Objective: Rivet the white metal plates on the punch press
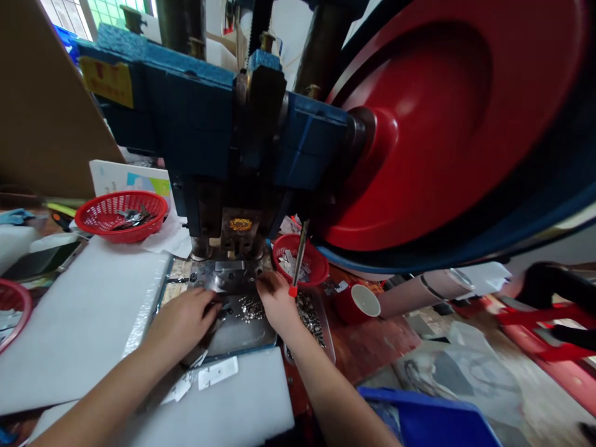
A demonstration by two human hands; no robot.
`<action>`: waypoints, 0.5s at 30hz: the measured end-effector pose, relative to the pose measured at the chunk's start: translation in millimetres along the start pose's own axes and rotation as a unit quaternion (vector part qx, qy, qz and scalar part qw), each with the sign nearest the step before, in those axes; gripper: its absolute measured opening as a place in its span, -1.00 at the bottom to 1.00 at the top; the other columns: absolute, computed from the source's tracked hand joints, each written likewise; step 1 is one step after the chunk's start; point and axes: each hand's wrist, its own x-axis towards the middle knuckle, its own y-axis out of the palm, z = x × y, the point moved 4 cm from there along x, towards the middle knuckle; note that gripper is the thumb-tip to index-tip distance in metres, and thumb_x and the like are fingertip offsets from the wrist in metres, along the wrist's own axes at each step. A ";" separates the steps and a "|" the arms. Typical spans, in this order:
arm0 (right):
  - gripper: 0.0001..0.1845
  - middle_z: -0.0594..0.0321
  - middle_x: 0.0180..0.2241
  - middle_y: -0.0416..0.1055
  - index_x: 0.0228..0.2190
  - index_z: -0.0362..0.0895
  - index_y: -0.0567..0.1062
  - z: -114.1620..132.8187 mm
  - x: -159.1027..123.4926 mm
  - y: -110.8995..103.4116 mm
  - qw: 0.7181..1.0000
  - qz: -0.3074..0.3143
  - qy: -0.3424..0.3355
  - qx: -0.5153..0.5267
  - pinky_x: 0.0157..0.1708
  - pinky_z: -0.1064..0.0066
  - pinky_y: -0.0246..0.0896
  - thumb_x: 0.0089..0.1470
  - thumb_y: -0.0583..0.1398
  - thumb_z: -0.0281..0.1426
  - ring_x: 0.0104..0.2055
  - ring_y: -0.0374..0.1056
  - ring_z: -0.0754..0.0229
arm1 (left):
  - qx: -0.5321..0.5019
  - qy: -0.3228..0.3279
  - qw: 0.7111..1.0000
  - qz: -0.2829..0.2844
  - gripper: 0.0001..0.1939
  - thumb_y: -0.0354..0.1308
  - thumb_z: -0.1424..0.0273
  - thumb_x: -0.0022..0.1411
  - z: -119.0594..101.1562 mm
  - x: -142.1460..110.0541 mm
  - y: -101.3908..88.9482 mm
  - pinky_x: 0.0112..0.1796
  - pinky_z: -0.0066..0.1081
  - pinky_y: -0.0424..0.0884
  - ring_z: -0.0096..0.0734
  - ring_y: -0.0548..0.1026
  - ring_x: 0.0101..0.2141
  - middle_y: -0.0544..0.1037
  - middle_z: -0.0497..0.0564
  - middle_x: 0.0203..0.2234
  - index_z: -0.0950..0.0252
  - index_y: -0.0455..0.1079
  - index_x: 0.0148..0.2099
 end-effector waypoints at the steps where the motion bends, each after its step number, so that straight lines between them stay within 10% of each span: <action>1: -0.85 0.23 -0.35 0.43 -0.37 -0.10 0.50 -2.9 -3.5 -1.7 1.000 0.004 0.005 -0.013 -0.16 0.36 0.23 0.06 0.11 -0.45 -0.24 0.36 0.18 | 0.026 0.006 1.000 0.004 -0.66 -0.08 0.16 0.22 -2.3 -1.8 6.0 -0.27 -0.26 0.28 -0.10 0.46 -0.25 0.52 0.09 -0.30 0.20 0.44 -0.21; 15: -0.85 0.21 -0.26 0.45 -0.34 -0.06 0.54 -2.8 -13.0 -0.3 0.957 0.066 -0.064 -0.275 -0.13 0.33 0.18 0.14 0.16 -0.46 -0.18 0.31 0.14 | -0.153 -0.012 0.988 -0.003 -0.78 0.00 0.19 0.17 0.9 -5.8 14.7 -0.29 -0.34 0.27 -0.22 0.48 -0.32 0.55 -0.02 -0.36 0.14 0.40 -0.25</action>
